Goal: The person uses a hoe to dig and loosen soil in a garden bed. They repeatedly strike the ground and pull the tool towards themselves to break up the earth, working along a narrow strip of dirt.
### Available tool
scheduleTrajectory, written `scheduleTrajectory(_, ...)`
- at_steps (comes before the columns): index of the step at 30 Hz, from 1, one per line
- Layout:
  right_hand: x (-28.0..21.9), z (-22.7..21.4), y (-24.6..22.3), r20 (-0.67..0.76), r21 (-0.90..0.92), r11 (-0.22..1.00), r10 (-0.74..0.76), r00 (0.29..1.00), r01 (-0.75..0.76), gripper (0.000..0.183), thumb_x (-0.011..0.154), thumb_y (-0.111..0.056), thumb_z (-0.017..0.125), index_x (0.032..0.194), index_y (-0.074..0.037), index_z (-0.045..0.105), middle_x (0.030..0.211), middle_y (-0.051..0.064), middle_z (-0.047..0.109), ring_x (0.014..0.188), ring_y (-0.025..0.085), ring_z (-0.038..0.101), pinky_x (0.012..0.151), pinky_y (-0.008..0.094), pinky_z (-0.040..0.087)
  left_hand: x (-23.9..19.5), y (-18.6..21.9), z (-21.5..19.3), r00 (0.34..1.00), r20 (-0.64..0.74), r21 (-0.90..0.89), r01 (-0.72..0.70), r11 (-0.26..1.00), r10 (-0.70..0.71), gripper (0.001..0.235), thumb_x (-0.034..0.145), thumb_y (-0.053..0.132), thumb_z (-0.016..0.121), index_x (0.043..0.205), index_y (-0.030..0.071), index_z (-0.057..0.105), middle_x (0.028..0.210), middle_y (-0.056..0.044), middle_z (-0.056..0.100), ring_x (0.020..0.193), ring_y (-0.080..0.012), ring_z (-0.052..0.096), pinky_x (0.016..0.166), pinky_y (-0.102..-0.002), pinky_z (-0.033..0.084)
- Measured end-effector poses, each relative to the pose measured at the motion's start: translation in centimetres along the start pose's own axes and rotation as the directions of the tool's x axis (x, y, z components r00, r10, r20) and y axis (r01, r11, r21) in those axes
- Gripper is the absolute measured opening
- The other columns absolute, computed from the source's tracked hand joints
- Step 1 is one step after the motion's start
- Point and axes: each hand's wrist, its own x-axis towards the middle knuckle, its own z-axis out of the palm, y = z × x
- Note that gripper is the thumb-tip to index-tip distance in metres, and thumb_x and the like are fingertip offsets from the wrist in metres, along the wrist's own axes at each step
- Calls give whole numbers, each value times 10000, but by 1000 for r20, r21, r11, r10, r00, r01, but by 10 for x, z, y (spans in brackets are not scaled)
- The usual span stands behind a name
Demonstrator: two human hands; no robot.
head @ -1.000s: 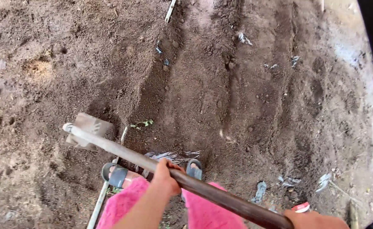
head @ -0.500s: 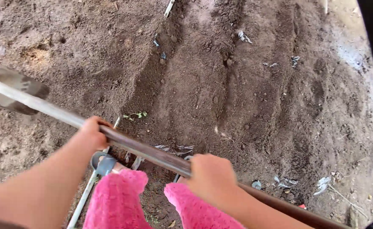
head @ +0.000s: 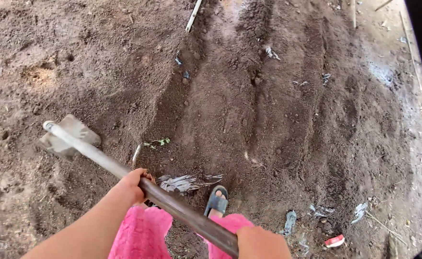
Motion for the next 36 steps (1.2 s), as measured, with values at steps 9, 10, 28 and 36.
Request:
scheduleTrajectory(9, 15, -31, 16, -108, -12, 994, -106, 988, 105, 458, 884, -727, 597, 994, -290, 682, 879, -78, 726, 806, 198, 732, 830, 387, 596, 19, 12, 27, 993, 88, 81, -82, 993, 74, 308, 1042, 177, 688, 759, 194, 568, 685, 74, 637, 616, -78, 644, 649, -241, 640)
scheduleTrajectory(10, 22, -34, 25, -99, -40, 994, -107, 989, 104, 409, 857, -667, 680, 1056, -310, 692, 949, -69, 740, 877, 208, 735, 867, 405, 586, 25, 7, 33, 991, 97, 75, -99, 992, 91, 350, 1039, 191, 656, 719, 226, 518, 660, 86, 604, 605, -89, 624, 650, -256, 614)
scheduleTrajectory(28, 116, -18, 296, -184, -118, 990, -105, 977, 84, 236, 897, -563, 706, 1093, -436, 667, 947, -144, 776, 928, 113, 759, 917, 348, 593, -83, -227, 182, 994, -74, 66, -75, 995, 79, 147, 1010, 191, 715, 1055, 113, 599, 1076, -27, 665, 936, -147, 658, 878, -353, 653)
scheduleTrajectory(36, 146, -1, 346, -102, -152, 973, 162, 982, -176, 162, 940, -549, 665, 1093, -601, 669, 853, -293, 752, 810, -115, 722, 938, 78, 629, -89, -279, 200, 1000, 22, 140, -22, 990, 19, 217, 1049, 183, 651, 1199, 32, 612, 1165, -139, 635, 972, -210, 628, 829, -302, 618)
